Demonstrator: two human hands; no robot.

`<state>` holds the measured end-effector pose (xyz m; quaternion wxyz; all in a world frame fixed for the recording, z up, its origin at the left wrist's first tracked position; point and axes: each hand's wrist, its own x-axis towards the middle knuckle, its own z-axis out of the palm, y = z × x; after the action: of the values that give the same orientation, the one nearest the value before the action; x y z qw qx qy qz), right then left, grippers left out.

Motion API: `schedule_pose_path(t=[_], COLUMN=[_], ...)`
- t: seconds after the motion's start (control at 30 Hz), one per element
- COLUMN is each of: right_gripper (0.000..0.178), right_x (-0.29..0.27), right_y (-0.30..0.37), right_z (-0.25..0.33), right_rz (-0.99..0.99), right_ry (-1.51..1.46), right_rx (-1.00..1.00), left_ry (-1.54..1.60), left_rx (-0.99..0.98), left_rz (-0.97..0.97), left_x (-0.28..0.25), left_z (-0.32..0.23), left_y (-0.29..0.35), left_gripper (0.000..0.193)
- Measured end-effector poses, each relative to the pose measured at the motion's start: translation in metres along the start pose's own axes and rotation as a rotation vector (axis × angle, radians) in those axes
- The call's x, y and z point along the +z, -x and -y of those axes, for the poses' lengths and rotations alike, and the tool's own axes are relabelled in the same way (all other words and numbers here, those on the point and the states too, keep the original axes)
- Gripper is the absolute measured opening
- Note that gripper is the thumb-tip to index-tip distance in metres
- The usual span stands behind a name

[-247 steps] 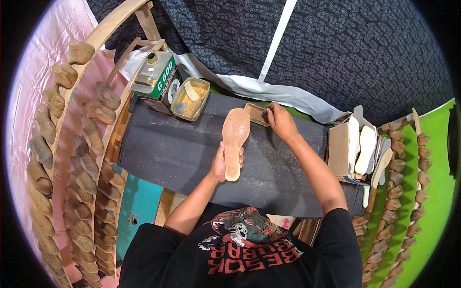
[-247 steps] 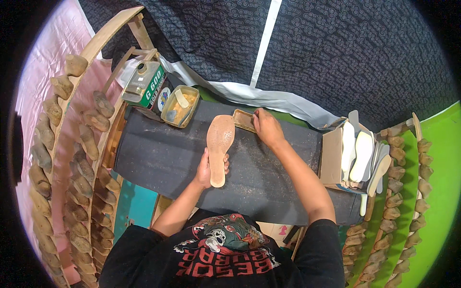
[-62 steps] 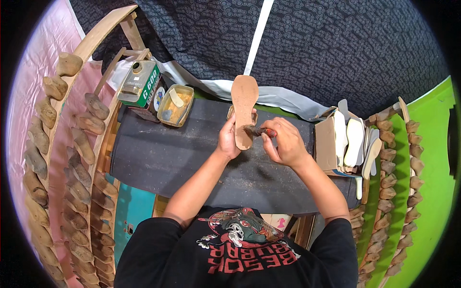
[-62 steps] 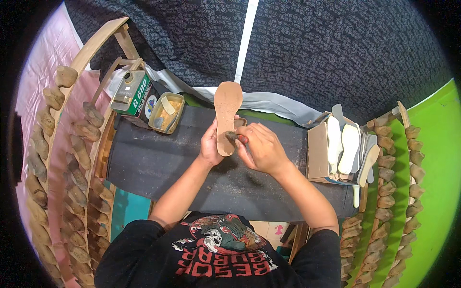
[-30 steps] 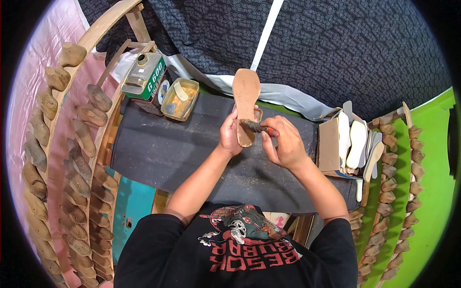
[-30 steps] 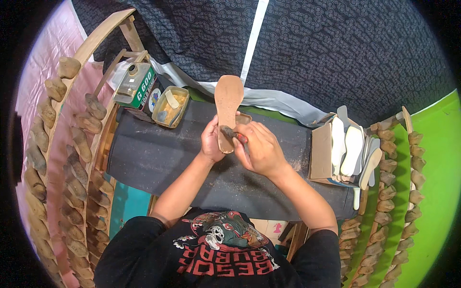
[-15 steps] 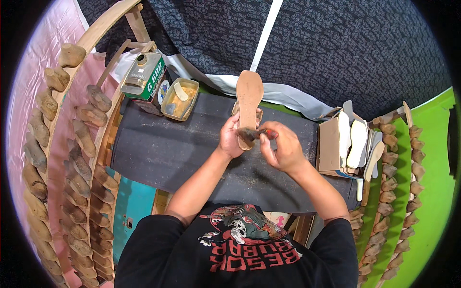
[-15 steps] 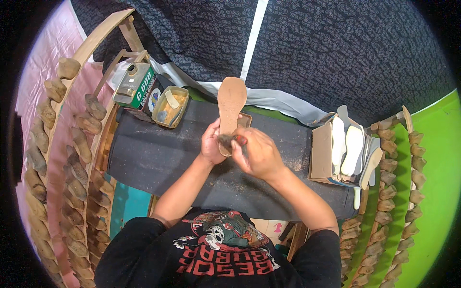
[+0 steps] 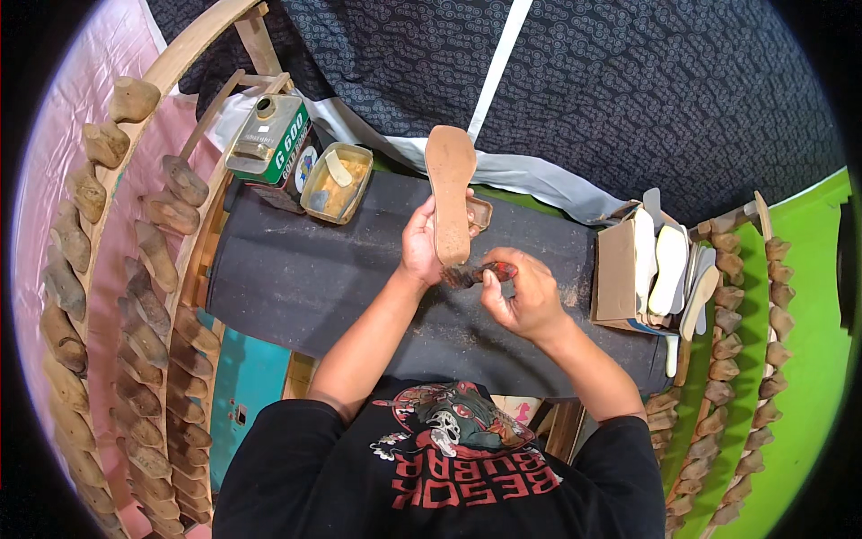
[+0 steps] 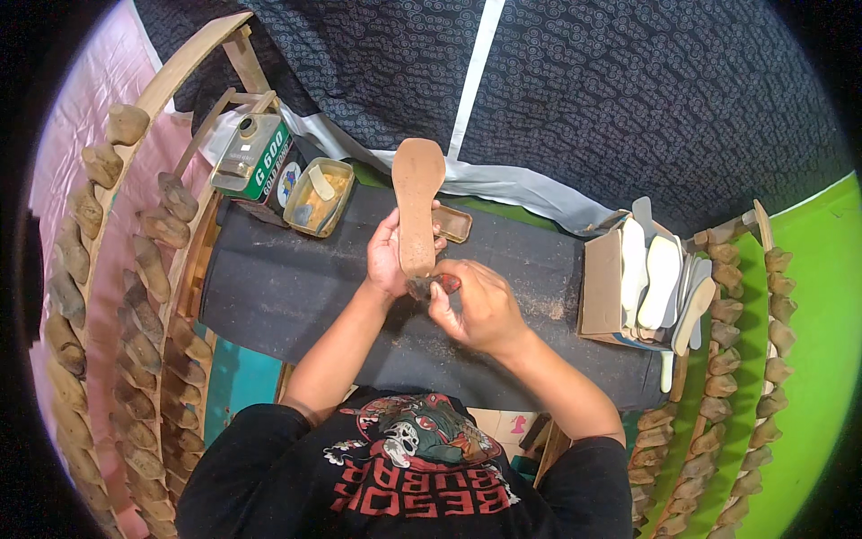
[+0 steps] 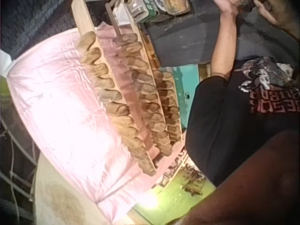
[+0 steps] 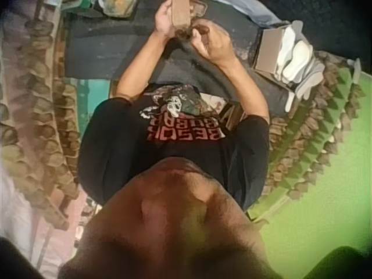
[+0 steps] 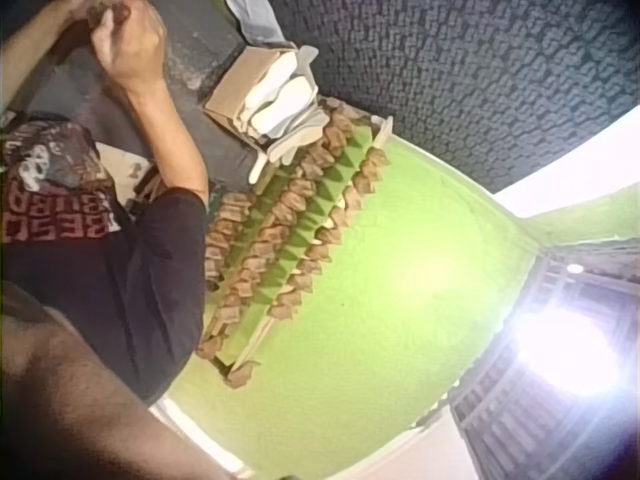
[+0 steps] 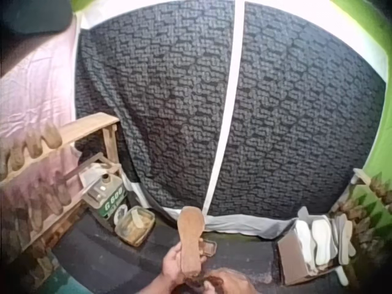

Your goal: The person takes shoe insoles and soles from a table and box, applies adhesive to their surfaces using a small brush, and places them into a basket.

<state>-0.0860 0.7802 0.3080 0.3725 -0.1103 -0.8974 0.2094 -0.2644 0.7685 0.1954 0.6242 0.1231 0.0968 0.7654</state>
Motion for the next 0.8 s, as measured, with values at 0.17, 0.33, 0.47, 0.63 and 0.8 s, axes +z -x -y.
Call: schedule_pose_path(t=[0.17, 0.33, 0.47, 0.63, 0.8], right_gripper=[0.023, 0.026, 0.028, 0.025, 0.026], right_x=[-0.01, -0.007, -0.006, -0.022, -0.025], right_y=[-0.018, -0.01, 0.002, -0.009, -0.013], right_z=[-0.002, -0.003, -0.003, -0.014, -0.022], right_rz=[-0.101, 0.023, 0.014, -0.029, -0.054], right_ry=[0.045, 0.048, -0.007, 0.043, 0.141], right_rx=[-0.043, -0.041, -0.079, -0.054, -0.076], left_ry=[0.023, 0.012, 0.037, 0.016, -0.068], left_rx=[-0.046, -0.02, 0.005, -0.019, -0.041], left_rz=[0.067, 0.025, 0.031, 0.059, -0.04], left_x=[0.004, 0.009, -0.002, 0.003, 0.008], left_z=[0.005, 0.006, 0.001, 0.006, 0.017], left_y=[0.002, 0.0, -0.004, -0.004, -0.005], left_gripper=[0.051, 0.05, 0.05, 0.049, 0.049])
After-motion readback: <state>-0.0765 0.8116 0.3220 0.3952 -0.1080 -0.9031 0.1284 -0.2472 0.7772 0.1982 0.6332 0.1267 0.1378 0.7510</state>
